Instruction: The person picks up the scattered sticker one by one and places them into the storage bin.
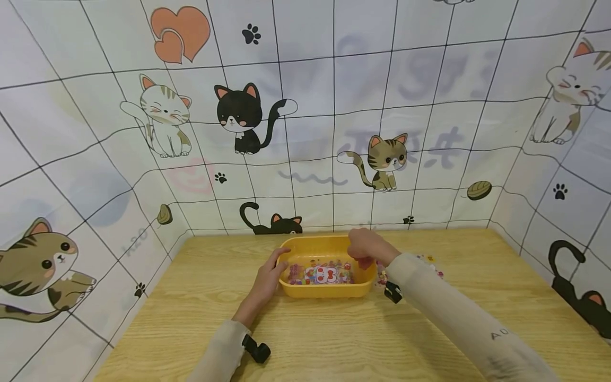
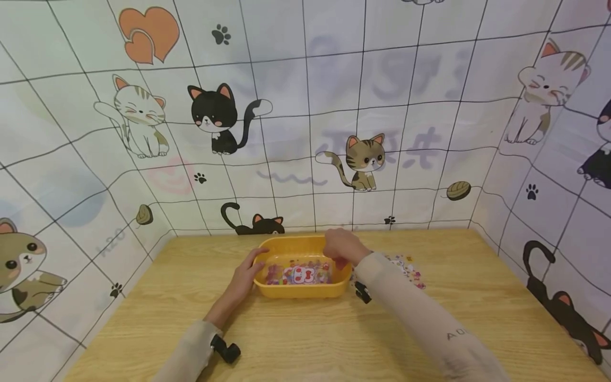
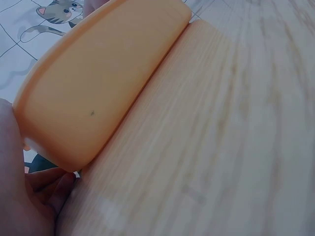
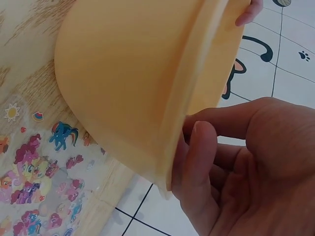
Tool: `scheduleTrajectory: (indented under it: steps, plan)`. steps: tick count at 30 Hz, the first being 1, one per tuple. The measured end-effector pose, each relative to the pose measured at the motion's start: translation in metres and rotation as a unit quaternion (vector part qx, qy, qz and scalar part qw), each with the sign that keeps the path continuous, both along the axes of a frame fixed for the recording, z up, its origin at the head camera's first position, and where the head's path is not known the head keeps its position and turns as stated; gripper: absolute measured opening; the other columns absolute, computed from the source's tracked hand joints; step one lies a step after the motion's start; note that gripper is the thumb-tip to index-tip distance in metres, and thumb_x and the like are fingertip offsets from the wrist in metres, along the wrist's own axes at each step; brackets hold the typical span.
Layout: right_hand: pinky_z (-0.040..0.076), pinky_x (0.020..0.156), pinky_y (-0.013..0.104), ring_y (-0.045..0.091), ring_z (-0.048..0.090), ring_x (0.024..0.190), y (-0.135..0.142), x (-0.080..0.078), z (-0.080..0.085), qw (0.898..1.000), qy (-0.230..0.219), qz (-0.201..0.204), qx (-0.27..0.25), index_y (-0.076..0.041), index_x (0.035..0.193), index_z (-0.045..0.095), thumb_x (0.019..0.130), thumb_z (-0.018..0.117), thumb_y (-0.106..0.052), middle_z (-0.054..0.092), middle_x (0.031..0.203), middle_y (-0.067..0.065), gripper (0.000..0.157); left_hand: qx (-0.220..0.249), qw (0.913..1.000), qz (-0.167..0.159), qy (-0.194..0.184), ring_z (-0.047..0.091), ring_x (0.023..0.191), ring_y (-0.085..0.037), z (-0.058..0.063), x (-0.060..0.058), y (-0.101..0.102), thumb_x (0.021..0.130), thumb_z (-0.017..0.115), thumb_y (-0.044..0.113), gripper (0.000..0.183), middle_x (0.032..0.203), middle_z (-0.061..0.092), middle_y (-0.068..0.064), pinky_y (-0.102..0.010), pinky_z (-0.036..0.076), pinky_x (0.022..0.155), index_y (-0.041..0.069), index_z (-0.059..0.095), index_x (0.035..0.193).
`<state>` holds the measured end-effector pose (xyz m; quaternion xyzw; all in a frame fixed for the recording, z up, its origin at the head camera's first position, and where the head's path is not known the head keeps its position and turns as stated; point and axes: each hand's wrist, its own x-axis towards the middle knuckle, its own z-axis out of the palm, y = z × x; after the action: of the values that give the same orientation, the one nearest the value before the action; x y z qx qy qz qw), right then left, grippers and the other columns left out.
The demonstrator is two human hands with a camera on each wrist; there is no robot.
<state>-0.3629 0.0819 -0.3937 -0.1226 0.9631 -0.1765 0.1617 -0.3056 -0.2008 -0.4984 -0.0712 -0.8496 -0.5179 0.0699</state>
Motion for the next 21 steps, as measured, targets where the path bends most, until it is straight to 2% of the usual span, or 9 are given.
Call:
scheduleTrajectory:
  steps: [5,10,12,15,21]
  plan:
    - [0.053,0.045,0.026,0.016,0.062,0.045,0.006,0.002,0.003,1.0,0.019,0.007,-0.019,-0.006,0.068,0.058,0.092,0.055,-0.004,0.063,0.054,0.005,0.024,0.006,1.0,-0.002,-0.003,0.038,0.153,-0.035,0.0,0.001,0.001,0.107,0.048,0.022,0.039,0.161,0.046,-0.01,-0.057,0.029,0.125,0.023,0.055,0.145]
    - [0.059,0.052,0.03,0.02,0.068,0.052,0.021,0.006,0.013,0.997,0.028,0.011,-0.075,0.004,0.084,0.073,0.094,0.058,-0.011,0.071,0.063,0.011,0.023,0.012,0.9999,-0.007,-0.003,0.037,0.153,-0.035,-0.002,0.0,0.001,0.107,0.049,0.022,0.038,0.162,0.045,-0.01,-0.058,0.03,0.125,0.024,0.055,0.145]
    - [0.058,0.053,0.03,0.021,0.07,0.054,0.029,0.007,0.017,0.996,0.031,0.013,-0.088,0.003,0.087,0.077,0.094,0.059,-0.013,0.073,0.066,0.011,0.025,0.014,0.9999,-0.009,-0.004,0.037,0.153,-0.035,-0.003,0.0,0.002,0.107,0.048,0.022,0.039,0.162,0.045,-0.01,-0.058,0.03,0.125,0.024,0.055,0.145]
    - [0.055,0.052,0.028,0.027,0.073,0.06,0.042,0.012,0.025,0.993,0.042,0.02,-0.107,0.003,0.093,0.078,0.096,0.058,-0.014,0.074,0.069,0.011,0.026,0.011,0.9999,-0.007,-0.004,0.037,0.153,-0.036,-0.004,-0.001,0.002,0.107,0.048,0.022,0.039,0.162,0.045,-0.01,-0.059,0.03,0.124,0.024,0.055,0.145]
    - [0.056,0.053,0.029,0.021,0.071,0.057,0.07,0.027,0.029,0.986,0.06,0.001,-0.158,0.006,0.105,0.075,0.098,0.057,-0.015,0.075,0.073,0.013,0.029,0.006,1.0,-0.002,-0.003,0.039,0.152,-0.036,0.0,0.001,0.0,0.107,0.049,0.024,0.038,0.161,0.047,-0.01,-0.059,0.03,0.124,0.025,0.055,0.144]
